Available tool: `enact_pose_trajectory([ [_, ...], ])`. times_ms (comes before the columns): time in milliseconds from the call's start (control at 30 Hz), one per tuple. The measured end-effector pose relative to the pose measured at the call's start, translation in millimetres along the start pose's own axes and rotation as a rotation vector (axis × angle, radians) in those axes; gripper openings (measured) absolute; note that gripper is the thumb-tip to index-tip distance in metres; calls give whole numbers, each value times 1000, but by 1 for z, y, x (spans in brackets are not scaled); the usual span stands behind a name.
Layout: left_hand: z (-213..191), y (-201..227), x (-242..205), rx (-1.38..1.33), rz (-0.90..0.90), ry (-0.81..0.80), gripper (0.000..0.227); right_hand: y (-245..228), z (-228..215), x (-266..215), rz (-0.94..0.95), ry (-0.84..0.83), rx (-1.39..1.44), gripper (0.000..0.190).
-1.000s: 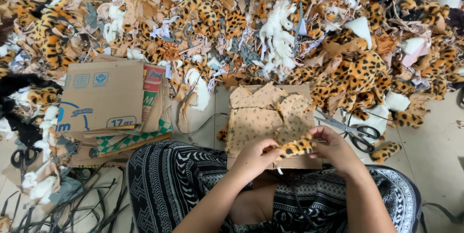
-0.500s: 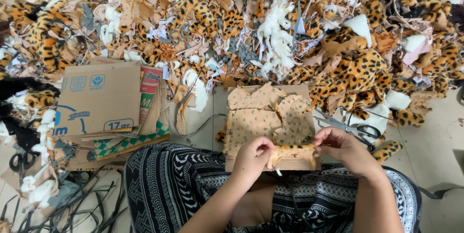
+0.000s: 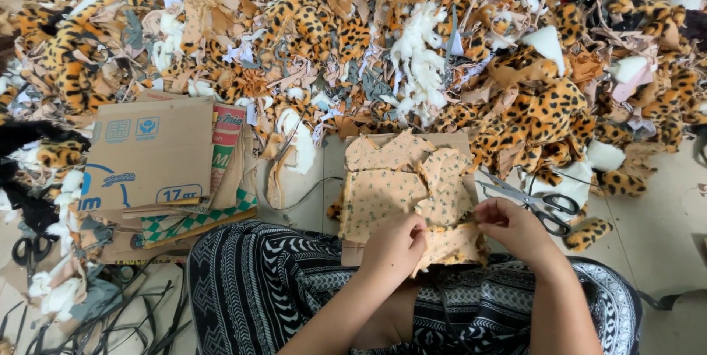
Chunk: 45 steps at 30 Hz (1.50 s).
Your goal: The person picks up, folds, and sorts various leopard-print fabric scraps and plush toy components by hand, placing them onto cardboard surfaces while surrounded by a large pile of similar materials.
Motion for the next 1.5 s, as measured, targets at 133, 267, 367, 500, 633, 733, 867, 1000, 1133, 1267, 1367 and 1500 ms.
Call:
enact_pose_trajectory([
  [133, -7, -4, 4, 86, 56, 97, 10, -20, -1, -13, -14, 117, -69, 23],
  [267, -12, -11, 7, 93, 119, 64, 9, -26, 19, -15, -168, 3, -114, 17],
  [367, -3, -17, 6, 130, 165, 13, 12, -37, 39, -21, -256, -141, -172, 17],
  [500, 7, -21, 7, 202, 207, -12, 14, -50, 52, -24, -233, -190, -351, 23],
  [633, -6, -21, 13, 163, 274, 96, 12, -50, 51, -19, -294, -111, -139, 23],
  [733, -33, -12, 26, 119, 296, 224, 9, -72, 53, -2, -645, 123, -150, 30],
  [867, -51, -1, 47, 254, 70, 38, 45, -85, 89, 20, -577, 202, -586, 64],
  [1000, -2, -56, 65, 451, 141, 86, 58, -69, 112, 42, -428, 131, -794, 75],
  [1133, 11, -69, 63, 466, 216, 215, 57, -64, 117, 47, -394, 121, -813, 73],
  [1267, 10, -71, 65, 462, 213, 228, 57, -56, 120, 58, -421, 152, -796, 74],
  [1367, 12, -76, 66, 443, 202, 204, 57, -50, 122, 61, -460, 181, -773, 75],
  [1500, -21, -68, 65, 112, 161, 264, 50, -70, 107, 45, -458, 151, -469, 75],
])
Point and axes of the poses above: each hand's wrist, its own x-axis towards the middle knuckle, its own z-axis out of the palm, y = z × x, the point moved 6 cm from there along x, towards the middle knuckle, and after that the axes turned 7 degrees about y, right-handed, at the moved point
